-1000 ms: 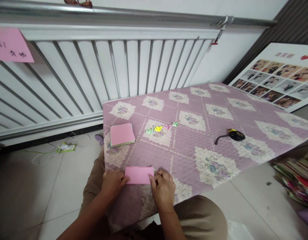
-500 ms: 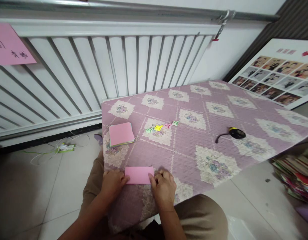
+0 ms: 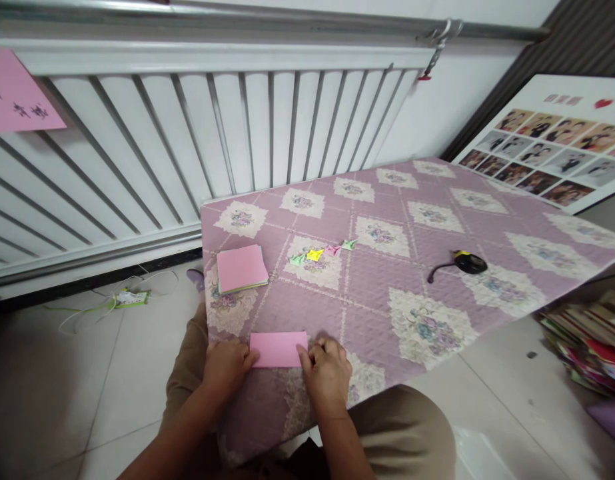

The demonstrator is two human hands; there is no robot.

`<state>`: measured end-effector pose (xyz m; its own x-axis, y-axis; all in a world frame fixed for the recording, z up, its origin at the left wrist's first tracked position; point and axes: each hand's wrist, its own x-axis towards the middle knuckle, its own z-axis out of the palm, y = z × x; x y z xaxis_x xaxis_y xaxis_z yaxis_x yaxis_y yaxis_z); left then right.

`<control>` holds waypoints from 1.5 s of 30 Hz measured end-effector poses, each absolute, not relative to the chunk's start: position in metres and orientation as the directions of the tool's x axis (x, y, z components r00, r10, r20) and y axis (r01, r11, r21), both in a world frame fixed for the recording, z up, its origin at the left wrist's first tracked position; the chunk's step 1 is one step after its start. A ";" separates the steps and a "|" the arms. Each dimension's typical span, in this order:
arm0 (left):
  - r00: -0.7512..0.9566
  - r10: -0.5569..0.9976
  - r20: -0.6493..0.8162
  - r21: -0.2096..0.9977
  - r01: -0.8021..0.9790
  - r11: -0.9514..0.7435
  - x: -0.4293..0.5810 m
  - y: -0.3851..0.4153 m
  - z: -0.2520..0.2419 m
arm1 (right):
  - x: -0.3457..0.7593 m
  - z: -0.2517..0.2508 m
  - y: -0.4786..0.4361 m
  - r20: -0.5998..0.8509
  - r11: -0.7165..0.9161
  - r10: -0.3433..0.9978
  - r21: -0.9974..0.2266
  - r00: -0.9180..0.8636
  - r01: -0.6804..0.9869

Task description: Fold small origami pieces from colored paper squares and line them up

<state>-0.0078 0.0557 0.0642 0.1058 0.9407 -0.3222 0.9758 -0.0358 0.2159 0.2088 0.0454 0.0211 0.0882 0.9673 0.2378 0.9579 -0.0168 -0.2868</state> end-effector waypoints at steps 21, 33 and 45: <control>0.097 0.929 -0.357 0.172 0.984 -0.037 -0.005 0.057 0.067 | 0.205 0.025 0.046 0.227 -0.046 0.967 -0.285 0.114 0.957; 0.116 0.951 -0.288 0.199 0.978 -0.059 -0.009 0.053 0.062 | 0.205 0.025 0.043 0.249 -0.041 0.961 -0.288 0.116 0.957; 0.785 0.612 0.100 0.111 0.602 -0.791 -0.021 0.063 0.037 | 0.204 0.027 0.043 0.277 -0.021 0.955 -0.280 0.102 0.960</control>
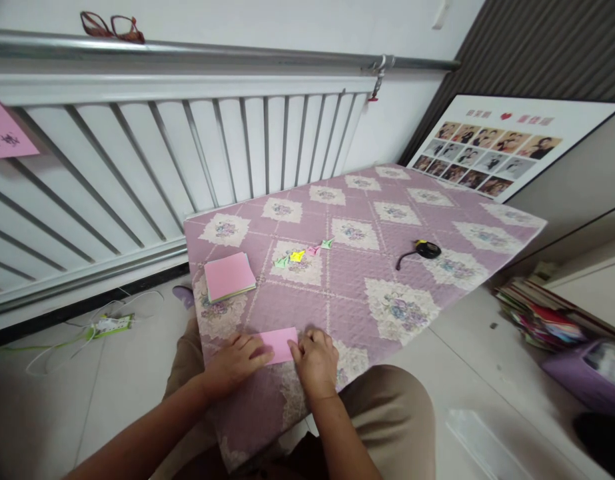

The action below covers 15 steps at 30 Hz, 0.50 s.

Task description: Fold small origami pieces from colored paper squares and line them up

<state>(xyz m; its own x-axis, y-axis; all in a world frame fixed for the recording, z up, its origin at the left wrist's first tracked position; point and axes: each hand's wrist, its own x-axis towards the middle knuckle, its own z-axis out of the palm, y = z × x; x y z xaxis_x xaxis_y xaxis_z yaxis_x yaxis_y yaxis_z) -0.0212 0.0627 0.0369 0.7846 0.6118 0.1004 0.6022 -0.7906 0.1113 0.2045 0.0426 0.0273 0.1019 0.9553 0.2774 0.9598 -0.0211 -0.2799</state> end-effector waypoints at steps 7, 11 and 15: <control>0.858 0.511 0.050 0.070 0.507 -0.859 -0.017 0.069 0.050 | 0.203 0.026 0.042 0.309 -0.013 0.945 -0.292 0.107 0.956; 0.866 0.498 0.046 0.040 0.497 -0.867 -0.016 0.068 0.049 | 0.210 0.021 0.045 0.351 0.007 0.930 -0.313 0.109 0.950; 0.868 0.490 0.075 0.006 0.491 -0.871 -0.015 0.068 0.048 | 0.213 0.021 0.039 0.415 0.074 0.907 -0.327 0.073 0.942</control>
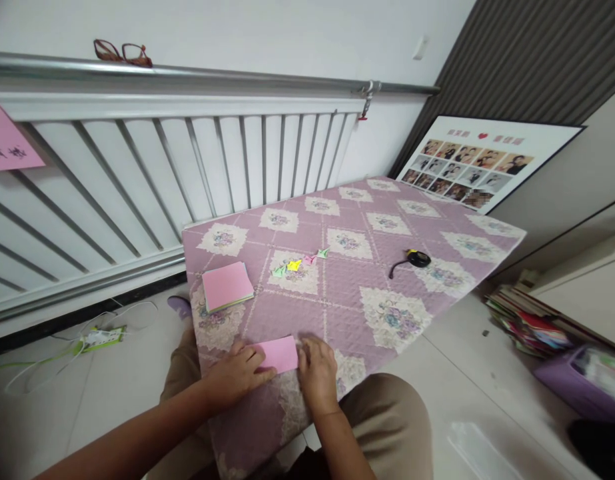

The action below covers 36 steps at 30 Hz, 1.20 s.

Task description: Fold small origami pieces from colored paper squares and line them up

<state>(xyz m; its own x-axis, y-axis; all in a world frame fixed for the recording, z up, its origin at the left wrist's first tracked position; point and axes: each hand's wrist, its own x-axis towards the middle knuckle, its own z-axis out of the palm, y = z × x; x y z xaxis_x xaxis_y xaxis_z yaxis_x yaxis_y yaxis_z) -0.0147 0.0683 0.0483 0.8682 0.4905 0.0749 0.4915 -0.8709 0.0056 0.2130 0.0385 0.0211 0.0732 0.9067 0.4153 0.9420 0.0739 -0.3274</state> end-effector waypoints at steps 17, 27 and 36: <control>0.822 0.522 0.228 0.012 0.534 -0.846 -0.034 0.057 0.021 | 0.177 0.015 -0.006 0.220 0.290 0.946 -0.255 -0.237 0.922; 0.790 0.588 0.176 -0.025 0.600 -0.799 -0.068 0.037 0.016 | 0.183 0.011 -0.011 0.211 0.363 0.923 -0.195 -0.322 0.911; 0.771 0.620 0.145 0.011 0.625 -0.780 -0.071 0.034 0.017 | 0.222 0.011 -0.008 0.165 0.262 0.957 -0.155 -0.237 0.952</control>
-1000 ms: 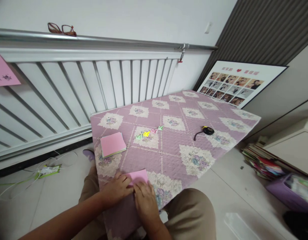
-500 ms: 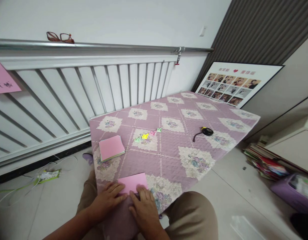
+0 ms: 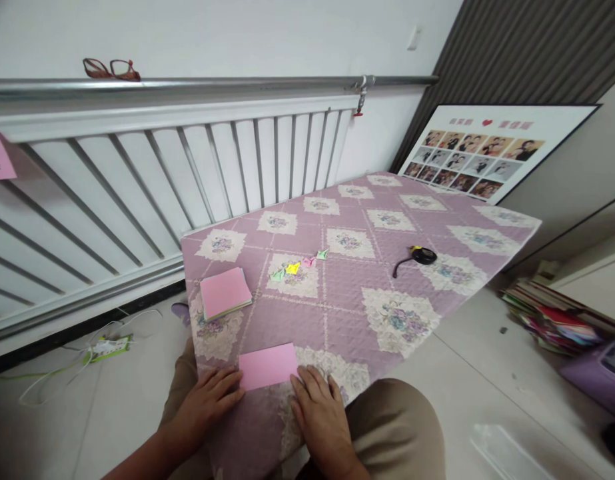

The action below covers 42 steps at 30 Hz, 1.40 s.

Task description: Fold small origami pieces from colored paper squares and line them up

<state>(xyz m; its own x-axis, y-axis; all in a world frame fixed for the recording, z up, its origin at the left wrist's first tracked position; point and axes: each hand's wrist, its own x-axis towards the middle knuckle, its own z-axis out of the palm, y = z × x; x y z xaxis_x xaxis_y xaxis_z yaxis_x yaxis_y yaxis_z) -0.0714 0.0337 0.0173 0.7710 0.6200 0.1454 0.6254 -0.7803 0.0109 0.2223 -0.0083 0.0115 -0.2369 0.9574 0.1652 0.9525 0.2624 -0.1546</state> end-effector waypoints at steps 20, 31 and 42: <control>0.720 0.674 0.164 0.150 0.657 -0.739 -0.065 0.032 0.014 | 0.145 0.035 0.019 0.190 0.284 0.958 -0.550 -0.213 0.785; 0.400 0.905 -0.147 0.416 0.855 -0.310 -0.017 0.080 0.062 | 0.150 0.024 0.018 0.256 0.330 0.941 -0.540 -0.223 0.774; 0.337 0.889 -0.310 0.384 0.900 -0.207 -0.002 0.092 0.069 | 0.151 0.021 0.016 0.353 0.405 0.903 -0.513 -0.244 0.757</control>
